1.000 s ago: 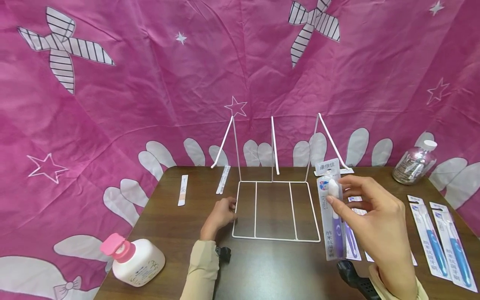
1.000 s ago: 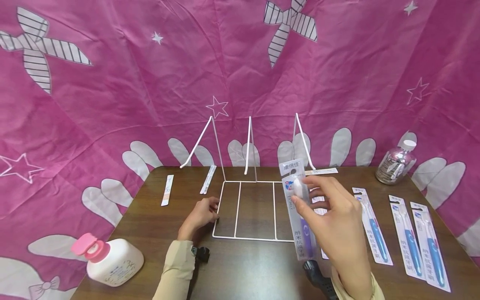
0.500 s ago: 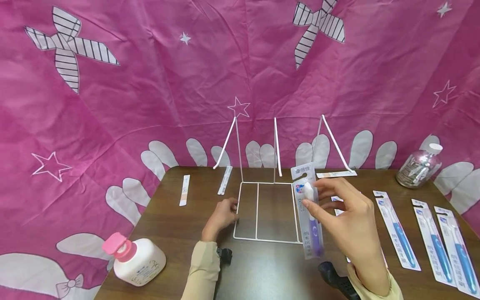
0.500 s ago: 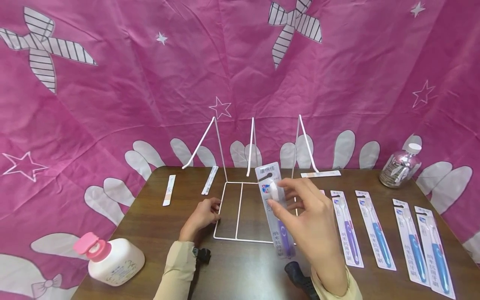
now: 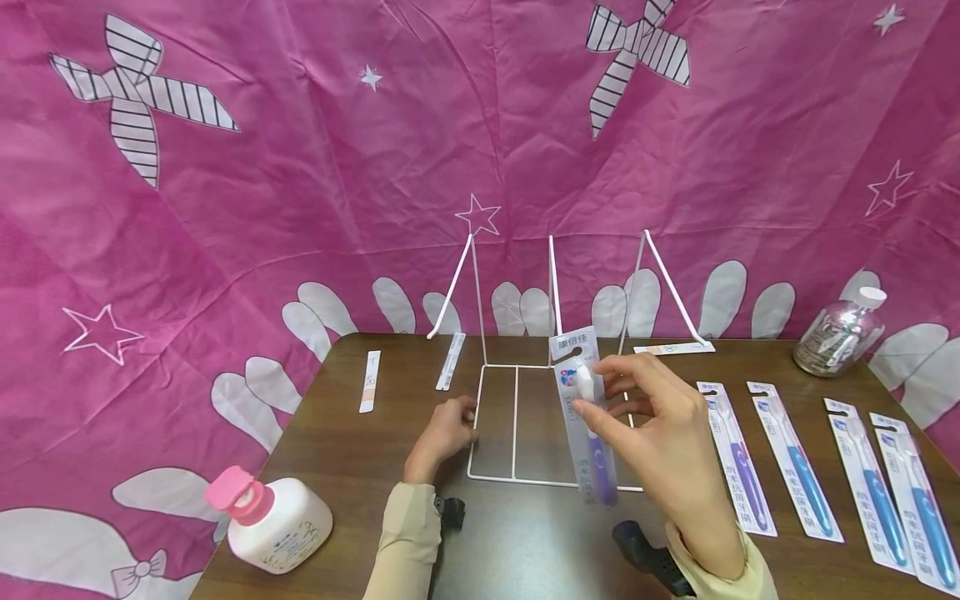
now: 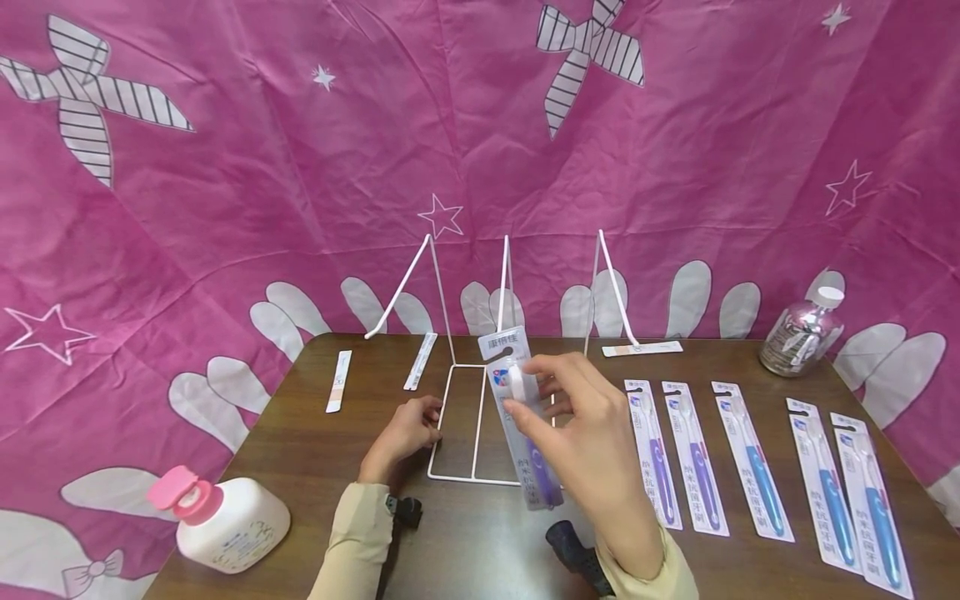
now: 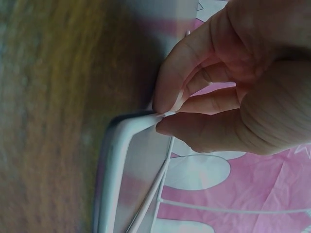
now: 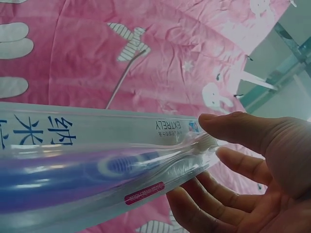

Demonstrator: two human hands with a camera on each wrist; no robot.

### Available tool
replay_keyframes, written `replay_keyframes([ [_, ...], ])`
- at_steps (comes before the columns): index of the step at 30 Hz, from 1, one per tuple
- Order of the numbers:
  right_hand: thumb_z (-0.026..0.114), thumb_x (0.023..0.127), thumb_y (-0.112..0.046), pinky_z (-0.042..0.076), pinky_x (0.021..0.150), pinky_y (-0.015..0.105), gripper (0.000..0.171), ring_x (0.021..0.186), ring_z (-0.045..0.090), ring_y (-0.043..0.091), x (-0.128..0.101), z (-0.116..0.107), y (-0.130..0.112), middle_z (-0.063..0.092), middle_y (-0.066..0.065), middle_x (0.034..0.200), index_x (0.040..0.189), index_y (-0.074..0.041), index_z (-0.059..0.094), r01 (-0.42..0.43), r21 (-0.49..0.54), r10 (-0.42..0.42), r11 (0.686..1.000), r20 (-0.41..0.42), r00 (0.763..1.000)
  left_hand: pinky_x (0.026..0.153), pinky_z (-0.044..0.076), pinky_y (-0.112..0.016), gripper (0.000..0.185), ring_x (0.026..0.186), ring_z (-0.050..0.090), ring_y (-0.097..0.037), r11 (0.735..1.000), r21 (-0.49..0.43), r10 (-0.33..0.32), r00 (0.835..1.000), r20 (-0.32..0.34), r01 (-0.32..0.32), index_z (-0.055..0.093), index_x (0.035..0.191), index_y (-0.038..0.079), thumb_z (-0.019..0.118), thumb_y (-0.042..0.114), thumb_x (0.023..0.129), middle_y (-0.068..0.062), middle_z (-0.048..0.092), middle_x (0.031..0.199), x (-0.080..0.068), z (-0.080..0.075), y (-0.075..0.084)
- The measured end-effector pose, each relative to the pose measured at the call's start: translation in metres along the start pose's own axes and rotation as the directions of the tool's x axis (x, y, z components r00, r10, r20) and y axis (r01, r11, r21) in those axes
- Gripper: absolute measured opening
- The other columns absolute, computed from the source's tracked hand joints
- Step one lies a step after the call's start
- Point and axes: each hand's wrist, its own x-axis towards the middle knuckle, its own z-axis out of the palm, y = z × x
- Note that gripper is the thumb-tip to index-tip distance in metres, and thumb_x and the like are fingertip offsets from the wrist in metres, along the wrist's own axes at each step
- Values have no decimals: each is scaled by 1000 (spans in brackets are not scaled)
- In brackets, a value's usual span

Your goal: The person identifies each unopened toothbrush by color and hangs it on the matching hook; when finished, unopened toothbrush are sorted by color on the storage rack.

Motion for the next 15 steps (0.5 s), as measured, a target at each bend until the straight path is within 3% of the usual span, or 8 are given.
replay_keyframes([
  [9,88,62,14,54,60,19,44,71,65,11,3,8,5,66,4,84,99,2,68,12,-1,-12,1000,15,1000,55,51,-27,46,61,57,-15,998,55,41,999,-23,-40,63,112,-12,71,-16,68,-12,61,85,1,0,-2],
  [15,89,63,13,54,60,19,43,70,64,10,3,12,7,65,3,84,98,2,66,3,-4,-3,1000,20,1000,56,51,-28,46,61,57,-15,998,44,35,999,-21,-34,63,114,-12,71,-16,68,-11,61,85,1,1,-3],
])
